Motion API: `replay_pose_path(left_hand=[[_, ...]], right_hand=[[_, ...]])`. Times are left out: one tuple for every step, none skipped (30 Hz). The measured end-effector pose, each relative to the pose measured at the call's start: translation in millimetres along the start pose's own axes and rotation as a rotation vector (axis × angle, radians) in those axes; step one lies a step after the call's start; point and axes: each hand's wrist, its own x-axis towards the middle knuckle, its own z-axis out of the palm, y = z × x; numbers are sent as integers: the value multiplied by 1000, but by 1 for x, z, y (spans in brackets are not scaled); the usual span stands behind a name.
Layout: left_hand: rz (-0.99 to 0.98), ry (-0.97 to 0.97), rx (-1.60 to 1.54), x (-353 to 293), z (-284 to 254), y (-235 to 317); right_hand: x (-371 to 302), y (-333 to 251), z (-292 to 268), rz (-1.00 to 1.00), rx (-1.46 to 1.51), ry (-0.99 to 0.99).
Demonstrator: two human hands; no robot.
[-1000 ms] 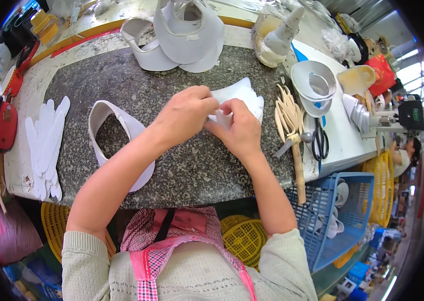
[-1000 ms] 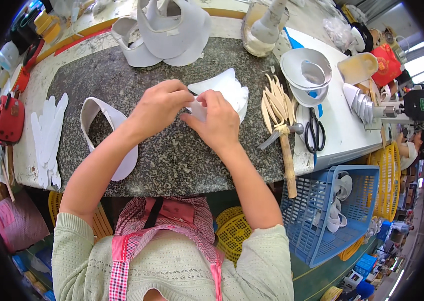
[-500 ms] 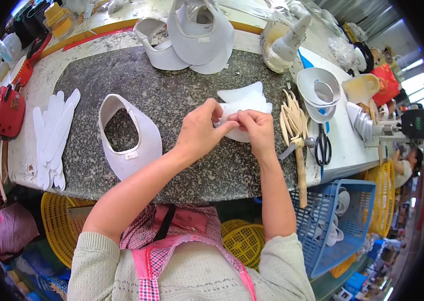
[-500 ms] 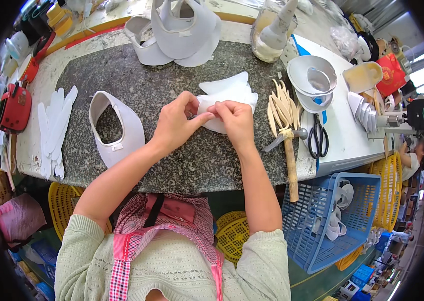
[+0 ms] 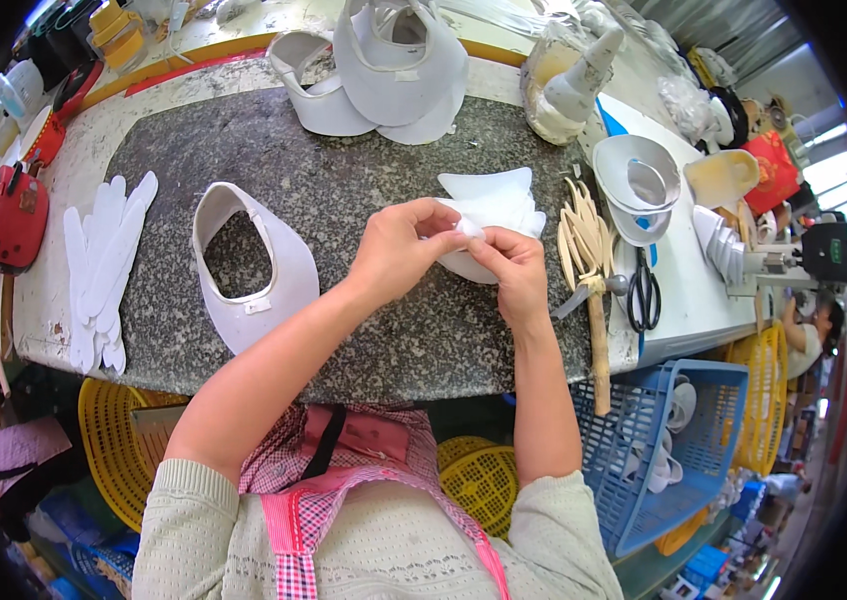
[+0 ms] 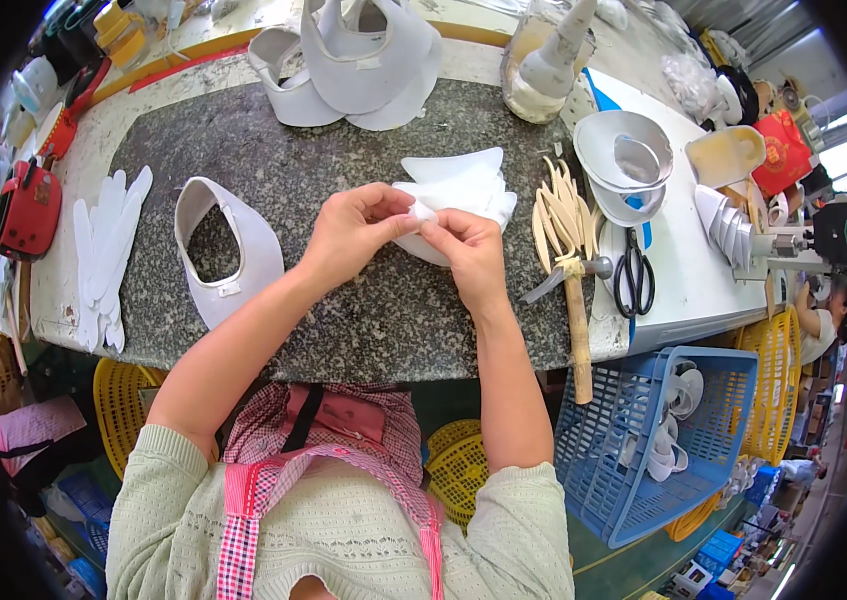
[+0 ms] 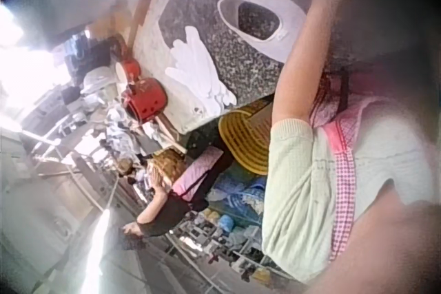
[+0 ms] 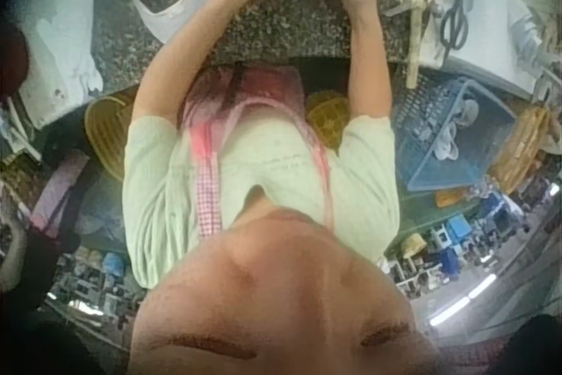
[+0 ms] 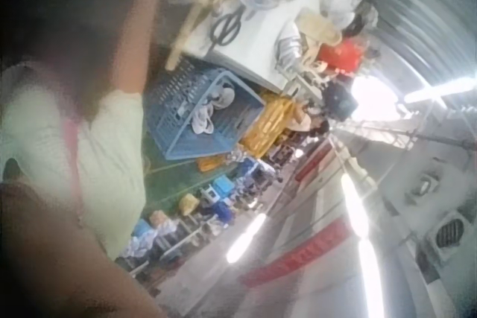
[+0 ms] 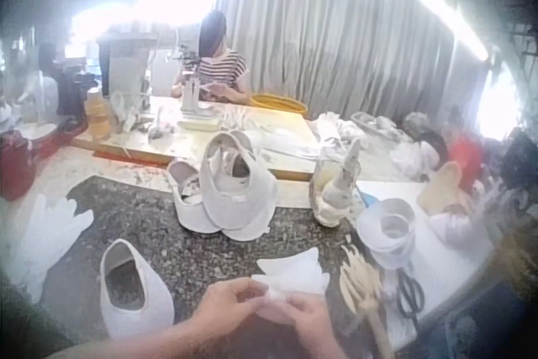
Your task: The person shapes shoe uppers by hand, inserts inner padding pieces into them, and folds the edges to assemble footwear components.
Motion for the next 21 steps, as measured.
replay_pose_path(left_hand=[[-2,-2,-1,2,-1,-1],[-20,14,16,5,-3,-1],[-38,31,34,7,-4,-1],[-41,34,34,9,-6,-3],[-123,73,74,11,-8,-4],[-206,112,113,12,-10,-6],[-222,144,174,11,-17,-7],[-225,149,166,12,-19,-9],[-42,226,432,11,-24,-16],[142,292,695,7,-26,-21],[15,158,756,3,-32,-5],[-9,172,765,-5,-41,8],[174,212,734,-15,-48,21],[354,252,701,-27,-55,31],[323,261,716,-43,-65,35],[363,51,572,-62,-79,35],[403,-149,422,-83,-91,33],[280,-407,381,-107,-102,27],[165,-574,428,-130,-112,17],[142,-501,416,-149,-117,8],[79,-435,415,-164,-123,3]], right_hand=[[-1,2,-3,6,23,-6],[-1,3,-6,8,22,-5],[-1,6,-9,-44,-26,21],[0,8,-12,-96,-72,44],[-1,11,-17,-151,167,137],[-1,11,-26,-205,406,229],[0,8,-43,-258,429,413],[-1,-4,-67,-318,438,605],[-5,-15,-84,-420,297,705],[-13,-27,-90,-521,147,803],[-19,-35,-79,-523,81,676],[-23,-41,-66,-524,21,546],[-28,-41,-46,-505,-109,511],[-43,-40,-36,-426,-248,314],[-55,-48,-4,-336,-240,212],[-68,-47,15,-236,-255,115],[-77,-46,32,-207,-277,-42],[-83,-36,43,-245,-227,-185],[-87,-30,57,-160,-109,-297],[-90,-21,67,-109,-38,-377],[-90,-17,80,-18,0,-413]])
